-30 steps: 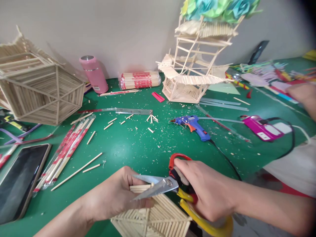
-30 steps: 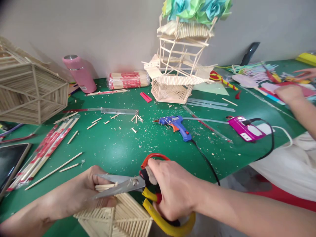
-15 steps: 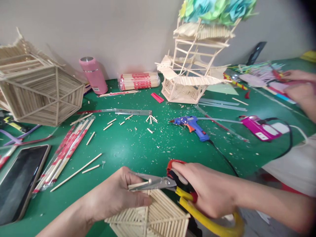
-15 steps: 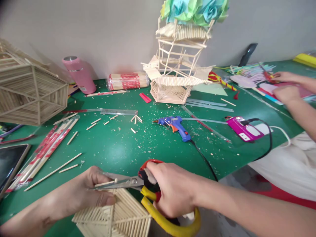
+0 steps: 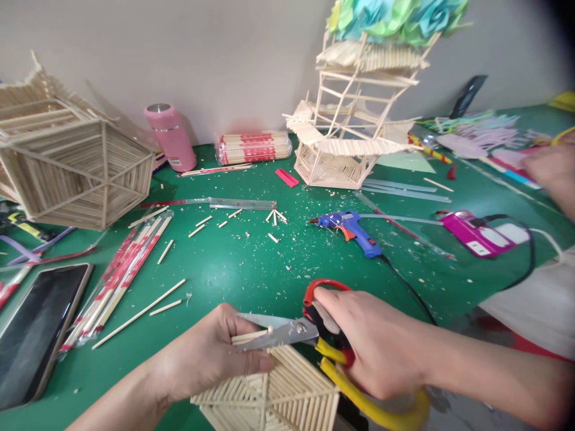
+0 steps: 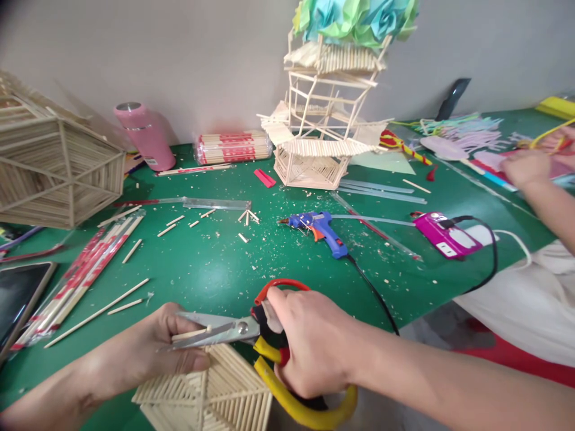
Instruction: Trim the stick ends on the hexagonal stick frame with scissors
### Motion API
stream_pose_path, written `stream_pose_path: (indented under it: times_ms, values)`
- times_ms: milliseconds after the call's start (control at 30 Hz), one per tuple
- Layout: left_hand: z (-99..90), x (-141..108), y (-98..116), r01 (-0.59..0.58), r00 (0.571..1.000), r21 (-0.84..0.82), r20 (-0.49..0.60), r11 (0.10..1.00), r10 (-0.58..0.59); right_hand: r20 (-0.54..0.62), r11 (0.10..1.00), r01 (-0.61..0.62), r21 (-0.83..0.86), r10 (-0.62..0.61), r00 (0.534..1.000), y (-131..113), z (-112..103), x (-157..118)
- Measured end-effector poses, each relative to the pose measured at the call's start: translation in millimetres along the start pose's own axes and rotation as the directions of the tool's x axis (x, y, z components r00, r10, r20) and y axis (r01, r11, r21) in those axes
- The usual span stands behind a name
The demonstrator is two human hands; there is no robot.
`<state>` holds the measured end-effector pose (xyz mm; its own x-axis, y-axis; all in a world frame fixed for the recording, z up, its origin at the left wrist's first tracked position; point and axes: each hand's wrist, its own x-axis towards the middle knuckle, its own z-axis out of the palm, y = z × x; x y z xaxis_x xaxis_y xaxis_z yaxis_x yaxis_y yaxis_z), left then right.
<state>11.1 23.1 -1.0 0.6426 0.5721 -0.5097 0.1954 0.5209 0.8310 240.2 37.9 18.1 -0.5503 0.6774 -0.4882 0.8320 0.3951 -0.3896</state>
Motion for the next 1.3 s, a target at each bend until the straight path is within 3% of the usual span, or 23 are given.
stream_pose_path:
  times_ms: [233, 400, 667, 833, 1033, 1200, 1300]
  values:
    - [-0.9, -1, -1, -0.031, 1.000, 0.027, 0.004, 0.999, 0.031, -0.139, 0.998, 0.024, -0.059, -0.032, 0.990, 1, 8, 0]
    - [-1.5, -1, 0, -0.038, 0.999, 0.028, 0.008, 0.999, 0.038, -0.168, 0.997, 0.058, -0.057, -0.067, 0.983, 1, 9, 0]
    - [1.0, -6, 3, -0.044, 0.999, -0.062, 0.015, 0.997, 0.045, 0.062, 0.992, 0.074, 0.106, -0.081, 0.995, -3, -13, -1]
    - [3.8, -5, 4, -0.109, 0.994, -0.080, -0.004, 0.991, 0.109, 0.033, 0.996, 0.046, 0.080, -0.049, 0.998, -5, -16, -6]
    - [0.5, -7, 6, 0.035, 0.999, -0.001, -0.029, 0.999, -0.035, 0.041, 0.993, 0.054, 0.101, -0.058, 0.997, -5, -17, -9]
    - [-10.7, -13, -3, 0.021, 0.999, -0.198, 0.051, 0.980, -0.011, 0.054, 0.993, 0.042, 0.112, -0.048, 0.997, -2, -16, -10]
    - [-9.9, -16, -14, 0.035, 0.999, -0.258, 0.012, 0.966, -0.033, 0.032, 0.989, 0.057, 0.139, -0.062, 0.998, 0, -13, -11]
